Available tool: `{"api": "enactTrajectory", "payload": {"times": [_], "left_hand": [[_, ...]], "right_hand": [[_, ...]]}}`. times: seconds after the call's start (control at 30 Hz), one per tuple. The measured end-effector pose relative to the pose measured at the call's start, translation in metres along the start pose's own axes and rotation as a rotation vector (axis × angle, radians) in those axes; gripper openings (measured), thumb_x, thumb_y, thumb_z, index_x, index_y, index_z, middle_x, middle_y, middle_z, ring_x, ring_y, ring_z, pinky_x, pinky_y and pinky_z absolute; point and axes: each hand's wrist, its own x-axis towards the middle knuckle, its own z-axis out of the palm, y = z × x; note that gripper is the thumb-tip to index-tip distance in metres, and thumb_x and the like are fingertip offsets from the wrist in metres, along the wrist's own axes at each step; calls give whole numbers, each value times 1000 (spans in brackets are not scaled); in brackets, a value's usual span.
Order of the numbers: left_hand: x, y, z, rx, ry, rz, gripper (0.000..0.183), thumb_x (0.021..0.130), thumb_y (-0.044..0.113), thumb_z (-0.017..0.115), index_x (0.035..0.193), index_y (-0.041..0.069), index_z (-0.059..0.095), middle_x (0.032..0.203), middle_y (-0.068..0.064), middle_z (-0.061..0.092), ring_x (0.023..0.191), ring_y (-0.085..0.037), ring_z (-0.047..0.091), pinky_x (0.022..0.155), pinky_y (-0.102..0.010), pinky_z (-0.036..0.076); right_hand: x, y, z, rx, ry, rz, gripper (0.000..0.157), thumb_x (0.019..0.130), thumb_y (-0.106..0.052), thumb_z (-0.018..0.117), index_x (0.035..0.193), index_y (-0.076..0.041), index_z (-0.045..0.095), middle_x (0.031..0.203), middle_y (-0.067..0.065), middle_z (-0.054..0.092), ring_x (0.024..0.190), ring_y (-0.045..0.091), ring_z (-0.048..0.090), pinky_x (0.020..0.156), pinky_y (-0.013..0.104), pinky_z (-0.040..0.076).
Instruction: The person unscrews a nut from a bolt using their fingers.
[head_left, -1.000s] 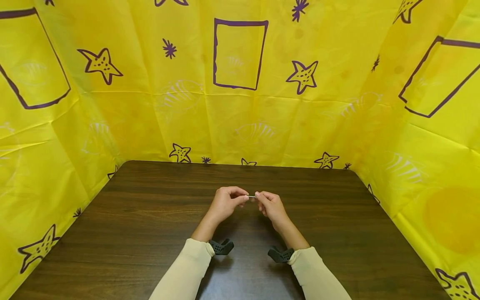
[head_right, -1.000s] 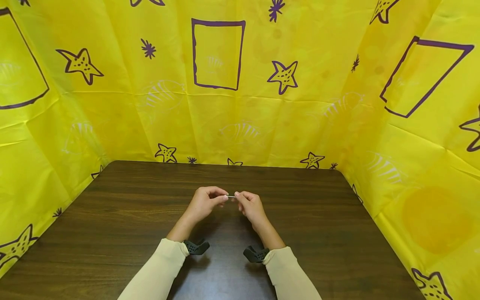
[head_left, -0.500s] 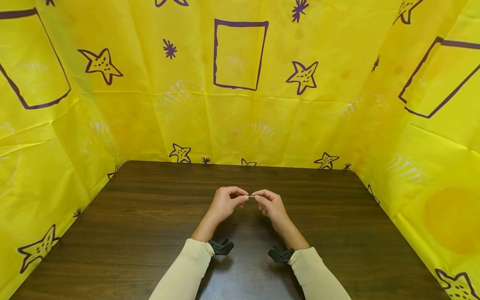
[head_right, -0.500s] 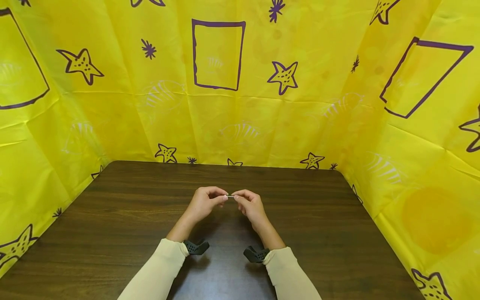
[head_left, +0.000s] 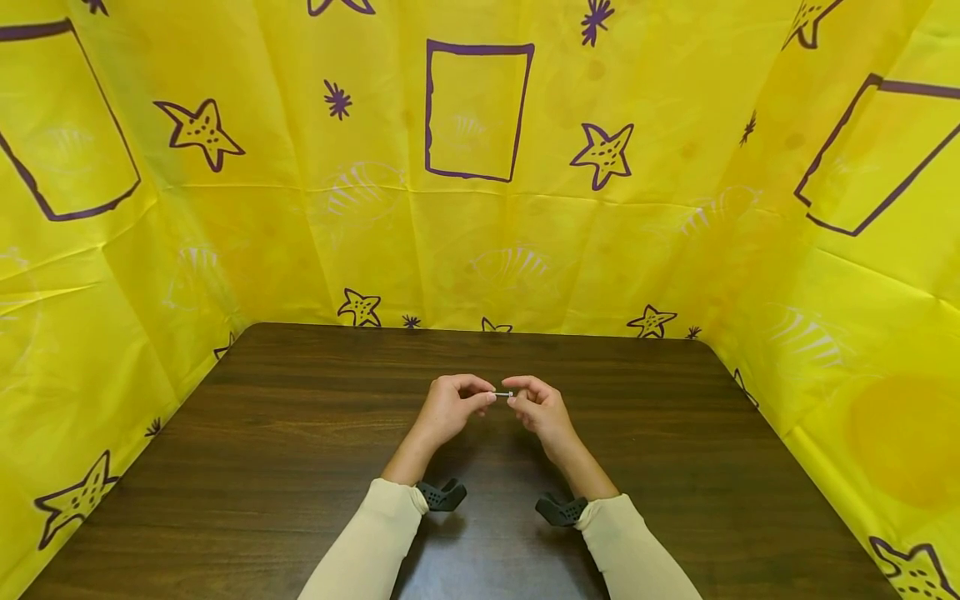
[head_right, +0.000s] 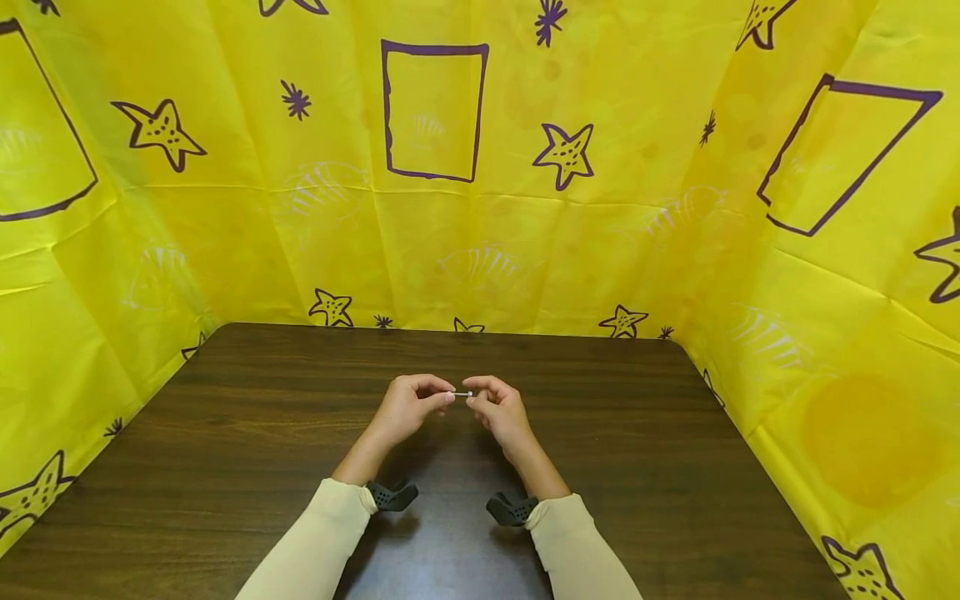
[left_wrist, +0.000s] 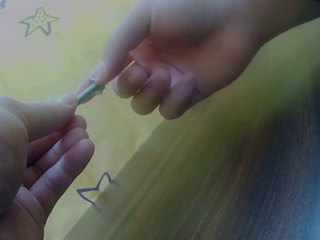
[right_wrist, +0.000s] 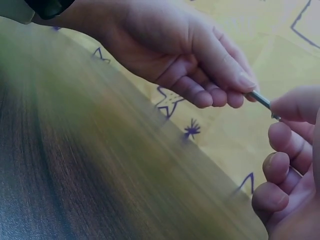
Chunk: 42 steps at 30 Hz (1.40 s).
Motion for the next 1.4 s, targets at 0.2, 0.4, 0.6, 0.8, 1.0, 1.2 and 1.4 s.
{"api": "enactTrajectory", "payload": {"times": [0.2, 0.4, 0.6, 0.8, 1.0, 1.2, 1.4], "left_hand": [[0, 1, -1, 2, 1, -1, 10, 88, -4, 68, 94, -11, 70, 81, -28, 66, 72, -49, 64, 69, -62, 51], [0, 2, 0, 2, -2, -8, 9, 88, -3, 69, 94, -10, 70, 80, -27, 66, 73, -49, 63, 69, -61, 52], [0, 1, 0, 1, 1, -11, 9, 88, -3, 68, 94, -9, 70, 81, -26, 67, 72, -50, 63, 69, -62, 51], [0, 1, 0, 4, -2, -8, 9, 88, -3, 69, 94, -9, 70, 81, -25, 67, 72, -50, 63, 69, -62, 51], [-1, 2, -1, -4, -8, -3, 9, 88, -3, 68, 93, -9, 70, 81, -26, 66, 72, -50, 63, 69, -62, 51], [-1, 4, -2, -5, -7, -2, 9, 88, -3, 68, 94, -10, 70, 81, -27, 66, 73, -50, 63, 70, -62, 51], [1, -1, -1, 5, -6, -3, 9, 88, -3, 68, 94, -9, 70, 79, -25, 66, 72, -50, 63, 69, -61, 52]], "right_hand": [[1, 2, -1, -36, 10, 36, 25, 93, -3, 63, 114, 11, 61, 62, 1, 46, 49, 8, 38, 44, 19, 28], [3, 2, -1, -100, 60, 123, 30, 100, -15, 56, 97, 15, 60, 61, 5, 47, 48, 10, 38, 43, 21, 28], [-3, -18, 6, -172, 55, 127, 33, 101, -14, 54, 82, 11, 62, 57, 5, 47, 48, 10, 38, 44, 21, 30], [-6, -25, 9, -167, 44, 129, 31, 100, -12, 56, 89, 16, 62, 57, 4, 46, 49, 9, 38, 46, 20, 31], [-7, -25, 8, -106, 34, 110, 28, 97, -6, 58, 97, 22, 55, 60, 5, 46, 48, 9, 38, 45, 21, 30], [-7, -23, 7, -60, 26, 71, 22, 93, -1, 61, 103, 19, 59, 62, 4, 47, 50, 9, 40, 45, 20, 32], [-7, -21, 5, -27, -1, 14, 20, 90, 6, 61, 106, 18, 58, 62, 1, 47, 50, 7, 40, 45, 19, 31]]}}
